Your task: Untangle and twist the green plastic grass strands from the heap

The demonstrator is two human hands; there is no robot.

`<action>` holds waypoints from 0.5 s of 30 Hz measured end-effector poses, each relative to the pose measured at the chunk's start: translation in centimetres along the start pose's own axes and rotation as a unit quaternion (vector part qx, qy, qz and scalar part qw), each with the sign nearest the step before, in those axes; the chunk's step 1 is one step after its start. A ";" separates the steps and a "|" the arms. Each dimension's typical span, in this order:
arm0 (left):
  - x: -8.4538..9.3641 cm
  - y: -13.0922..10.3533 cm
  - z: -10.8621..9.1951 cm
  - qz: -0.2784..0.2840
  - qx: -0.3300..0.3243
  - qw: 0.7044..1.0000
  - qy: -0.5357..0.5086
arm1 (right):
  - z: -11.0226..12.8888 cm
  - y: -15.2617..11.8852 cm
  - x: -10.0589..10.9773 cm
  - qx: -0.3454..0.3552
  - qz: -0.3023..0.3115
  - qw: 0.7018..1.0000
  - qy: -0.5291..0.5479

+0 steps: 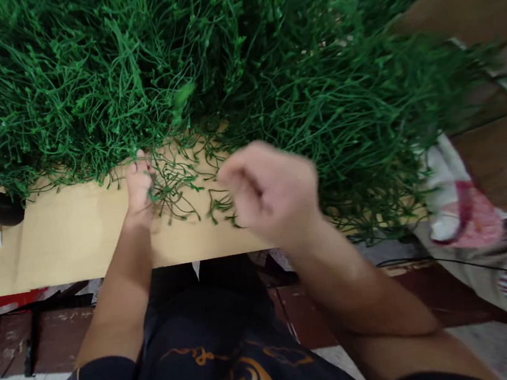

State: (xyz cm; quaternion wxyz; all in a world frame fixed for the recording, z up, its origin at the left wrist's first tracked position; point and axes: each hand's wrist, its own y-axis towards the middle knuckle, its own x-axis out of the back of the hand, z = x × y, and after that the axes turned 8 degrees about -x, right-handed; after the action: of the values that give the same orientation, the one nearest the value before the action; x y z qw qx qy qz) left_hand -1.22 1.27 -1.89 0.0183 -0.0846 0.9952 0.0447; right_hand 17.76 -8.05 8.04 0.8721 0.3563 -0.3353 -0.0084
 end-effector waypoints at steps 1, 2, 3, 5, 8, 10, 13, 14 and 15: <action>-0.1 -0.1 -0.4 -0.025 0.019 0.999 -0.034 | -1.5 1.0 1.1 -0.040 -0.061 0.996 -0.055; -0.1 -0.2 -0.8 -0.044 0.041 0.995 -0.074 | -3.2 2.0 2.2 -0.073 -0.109 0.986 -0.106; -0.2 -0.4 -1.2 -0.053 0.061 0.990 -0.114 | -4.9 3.0 3.4 -0.104 -0.168 0.969 -0.151; -0.3 -0.9 -1.8 -0.039 0.079 0.982 -0.169 | -8.1 4.7 5.3 -0.179 -0.157 0.943 -0.233; -0.3 -1.2 -2.1 -0.038 0.080 0.976 -0.197 | -10.4 5.7 6.4 -0.293 -0.103 0.894 -0.323; -0.3 -1.0 -2.2 -0.034 0.090 0.973 -0.209 | -9.9 5.2 5.3 -0.291 -0.097 0.891 -0.335; -0.5 -0.7 -2.2 -0.030 0.107 0.966 -0.233 | -7.0 3.1 0.9 -0.136 -0.064 0.958 -0.242; -0.6 -0.7 -2.2 -0.030 0.111 0.964 -0.239 | -5.7 2.4 -1.0 -0.078 -0.032 0.980 -0.181; -0.6 -0.7 -2.2 -0.029 0.112 0.963 -0.242 | -4.5 1.8 -2.9 -0.034 0.026 0.991 -0.125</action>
State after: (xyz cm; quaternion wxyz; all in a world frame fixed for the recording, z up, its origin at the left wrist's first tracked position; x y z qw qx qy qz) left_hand -0.60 0.51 0.30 0.2688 -0.0980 0.9569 -0.0490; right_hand 17.75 -3.20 5.11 0.8346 0.3141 -0.4505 -0.0414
